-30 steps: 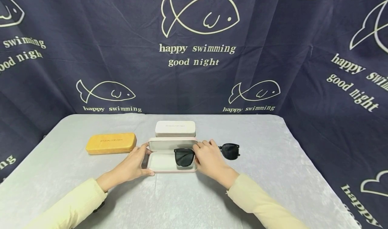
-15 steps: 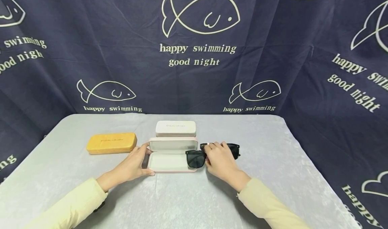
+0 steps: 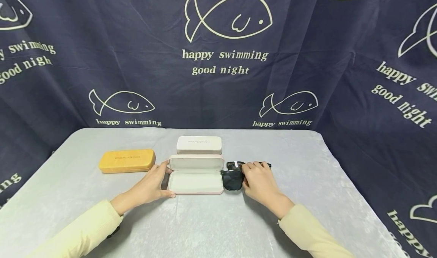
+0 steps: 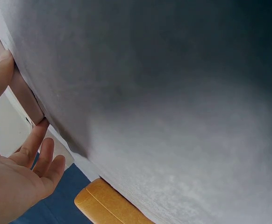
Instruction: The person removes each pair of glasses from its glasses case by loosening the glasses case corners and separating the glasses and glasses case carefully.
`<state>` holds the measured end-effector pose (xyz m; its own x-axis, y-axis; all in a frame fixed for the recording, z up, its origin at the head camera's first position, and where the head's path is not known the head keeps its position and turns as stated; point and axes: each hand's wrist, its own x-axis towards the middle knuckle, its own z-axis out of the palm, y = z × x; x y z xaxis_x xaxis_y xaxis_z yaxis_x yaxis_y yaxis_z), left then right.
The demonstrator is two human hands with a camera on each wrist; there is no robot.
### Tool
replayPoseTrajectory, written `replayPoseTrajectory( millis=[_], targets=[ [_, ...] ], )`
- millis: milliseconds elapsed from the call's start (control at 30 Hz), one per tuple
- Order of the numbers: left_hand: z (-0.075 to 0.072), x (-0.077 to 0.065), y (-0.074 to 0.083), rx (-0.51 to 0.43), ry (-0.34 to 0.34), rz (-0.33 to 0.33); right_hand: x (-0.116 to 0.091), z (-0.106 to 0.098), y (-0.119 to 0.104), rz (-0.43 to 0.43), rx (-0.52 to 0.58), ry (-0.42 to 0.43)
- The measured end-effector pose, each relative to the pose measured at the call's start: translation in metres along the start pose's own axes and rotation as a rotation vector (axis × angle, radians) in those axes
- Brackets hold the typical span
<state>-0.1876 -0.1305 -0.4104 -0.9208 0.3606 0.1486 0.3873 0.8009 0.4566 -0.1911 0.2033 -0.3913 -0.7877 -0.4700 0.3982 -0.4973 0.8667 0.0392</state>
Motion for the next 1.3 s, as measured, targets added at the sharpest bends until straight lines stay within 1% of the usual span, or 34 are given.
replayPoseTrajectory(
  millis=[233, 433, 733, 967, 1300],
  targets=[
    [0.000, 0.000, 0.001, -0.005, -0.009, -0.007, -0.006, -0.001, 0.008, 0.032, 0.005, -0.030],
    [0.000, -0.001, 0.001, -0.003, -0.004, -0.008, -0.011, -0.001, 0.010, 0.024, 0.001, -0.039],
    [0.000, -0.001, 0.001, 0.009, -0.017, -0.024, -0.016, 0.000, 0.010, 0.016, -0.002, -0.055],
    [0.000, -0.001, 0.000, 0.009, -0.011, -0.006, -0.017, 0.001, 0.011, 0.019, 0.015, -0.109],
    [0.000, -0.001, -0.001, 0.005, -0.009, -0.003, -0.019, 0.003, 0.010, 0.023, 0.035, -0.111]
  ],
)
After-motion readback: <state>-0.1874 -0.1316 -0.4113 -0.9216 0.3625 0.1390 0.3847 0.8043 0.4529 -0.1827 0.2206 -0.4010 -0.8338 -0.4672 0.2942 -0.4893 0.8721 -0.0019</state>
